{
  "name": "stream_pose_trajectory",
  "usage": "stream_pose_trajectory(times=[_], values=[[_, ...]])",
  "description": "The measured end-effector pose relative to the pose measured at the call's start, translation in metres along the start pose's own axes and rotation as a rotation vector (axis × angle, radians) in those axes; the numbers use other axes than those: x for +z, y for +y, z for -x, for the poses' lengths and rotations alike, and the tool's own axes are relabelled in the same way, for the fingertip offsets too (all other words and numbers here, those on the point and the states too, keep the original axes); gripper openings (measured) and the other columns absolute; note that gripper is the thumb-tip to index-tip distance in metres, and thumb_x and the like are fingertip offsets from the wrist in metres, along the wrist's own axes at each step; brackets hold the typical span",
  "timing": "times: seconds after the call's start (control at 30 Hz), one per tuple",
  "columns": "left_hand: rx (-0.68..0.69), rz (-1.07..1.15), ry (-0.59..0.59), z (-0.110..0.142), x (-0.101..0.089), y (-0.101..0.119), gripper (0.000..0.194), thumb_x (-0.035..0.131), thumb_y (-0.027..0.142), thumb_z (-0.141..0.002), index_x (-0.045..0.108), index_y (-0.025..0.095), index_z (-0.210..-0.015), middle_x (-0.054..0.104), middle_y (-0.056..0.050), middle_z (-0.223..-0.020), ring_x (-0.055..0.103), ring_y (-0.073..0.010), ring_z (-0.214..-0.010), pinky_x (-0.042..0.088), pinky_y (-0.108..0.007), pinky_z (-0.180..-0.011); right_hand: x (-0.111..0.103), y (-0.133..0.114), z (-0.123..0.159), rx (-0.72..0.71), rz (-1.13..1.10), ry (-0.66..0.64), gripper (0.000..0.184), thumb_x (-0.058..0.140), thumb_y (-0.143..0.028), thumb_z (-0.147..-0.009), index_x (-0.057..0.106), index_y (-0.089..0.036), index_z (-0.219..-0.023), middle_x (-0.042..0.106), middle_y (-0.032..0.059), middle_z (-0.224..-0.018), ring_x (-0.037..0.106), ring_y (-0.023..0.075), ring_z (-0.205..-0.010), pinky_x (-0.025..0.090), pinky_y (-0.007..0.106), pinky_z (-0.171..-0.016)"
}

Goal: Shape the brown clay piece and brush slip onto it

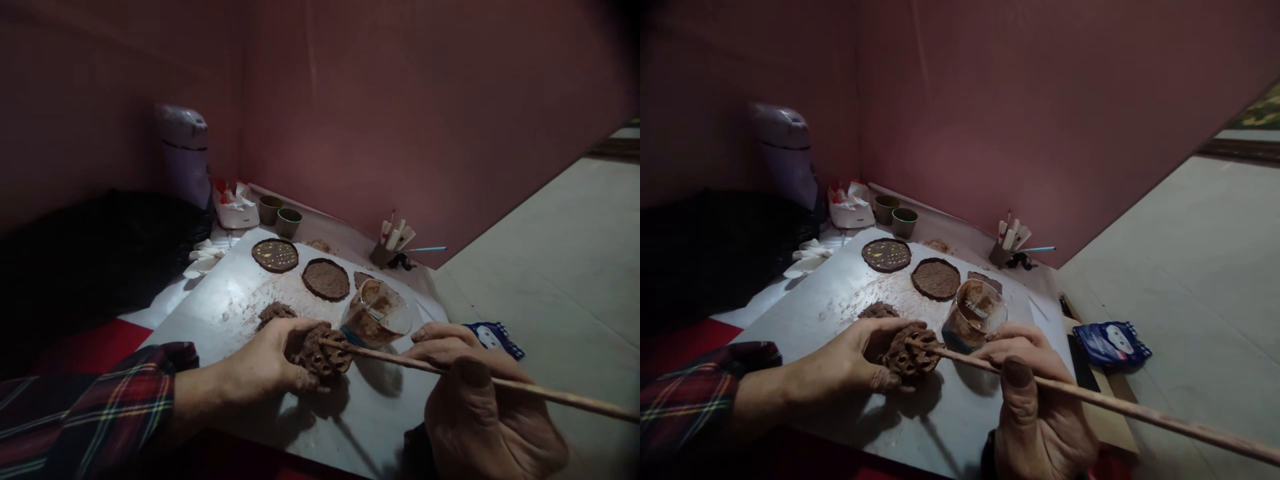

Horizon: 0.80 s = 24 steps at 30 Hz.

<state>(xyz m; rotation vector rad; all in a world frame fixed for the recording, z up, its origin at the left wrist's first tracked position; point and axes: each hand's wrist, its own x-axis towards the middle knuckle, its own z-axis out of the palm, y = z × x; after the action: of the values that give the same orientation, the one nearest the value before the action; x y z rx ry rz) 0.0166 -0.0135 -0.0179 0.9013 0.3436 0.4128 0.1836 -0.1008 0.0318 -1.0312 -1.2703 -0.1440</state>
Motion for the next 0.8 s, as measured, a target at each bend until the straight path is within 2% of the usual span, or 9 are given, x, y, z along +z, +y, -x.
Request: stream_pose_trajectory(times=[0.23, 0.33, 0.5, 0.67, 0.8], values=[[-0.002, -0.055, 0.014, 0.000, 0.002, 0.004, 0.044, 0.078, 0.006, -0.064, 0.067, 0.013, -0.106, 0.065, -0.007, -0.097, 0.058, -0.0160, -0.089, 0.042, -0.027, -0.079, -0.007, -0.008, 0.002, -0.029, 0.028, -0.145, 0.014, 0.056, -0.023, -0.090, 0.063, -0.019, -0.078, 0.067, 0.0000, -0.068, 0.061, 0.0189, -0.079, 0.046, 0.037, -0.076], [0.014, -0.062, 0.021, -0.001, 0.002, 0.003, 0.039, 0.078, 0.007, -0.065, 0.067, 0.014, -0.101, 0.063, -0.005, -0.093, 0.057, -0.0157, -0.089, 0.041, -0.026, -0.078, -0.012, -0.009, 0.007, -0.012, 0.067, -0.237, 0.012, 0.054, -0.019, -0.090, 0.063, -0.020, -0.081, 0.068, 0.0009, -0.074, 0.061, 0.0194, -0.087, 0.046, 0.038, -0.082], [0.004, -0.102, 0.046, -0.001, 0.002, 0.002, 0.034, 0.078, 0.008, -0.065, 0.065, 0.014, -0.096, 0.062, -0.003, -0.089, 0.056, -0.0155, -0.086, 0.041, -0.026, -0.076, -0.012, -0.006, 0.011, -0.009, 0.051, -0.315, 0.010, 0.054, -0.015, -0.088, 0.061, -0.020, -0.084, 0.067, 0.0010, -0.079, 0.060, 0.0192, -0.091, 0.045, 0.039, -0.086], [0.010, -0.113, 0.036, -0.001, 0.001, 0.002, 0.038, 0.079, 0.011, -0.065, 0.066, 0.015, -0.100, 0.063, -0.004, -0.092, 0.057, -0.0162, -0.088, 0.041, -0.027, -0.077, -0.006, 0.002, 0.011, -0.009, 0.001, -0.239, 0.014, 0.053, -0.011, -0.088, 0.060, -0.019, -0.079, 0.064, -0.0002, -0.070, 0.062, 0.0178, -0.079, 0.049, 0.035, -0.073], [0.003, -0.043, 0.027, -0.001, 0.002, 0.000, 0.043, 0.081, 0.011, -0.062, 0.067, 0.016, -0.102, 0.064, -0.004, -0.090, 0.058, -0.0171, -0.089, 0.042, -0.026, -0.075, 0.001, -0.003, 0.008, 0.009, 0.029, -0.176, 0.017, 0.054, -0.015, -0.089, 0.060, -0.019, -0.074, 0.063, 0.0000, -0.066, 0.062, 0.0175, -0.075, 0.049, 0.034, -0.068]])
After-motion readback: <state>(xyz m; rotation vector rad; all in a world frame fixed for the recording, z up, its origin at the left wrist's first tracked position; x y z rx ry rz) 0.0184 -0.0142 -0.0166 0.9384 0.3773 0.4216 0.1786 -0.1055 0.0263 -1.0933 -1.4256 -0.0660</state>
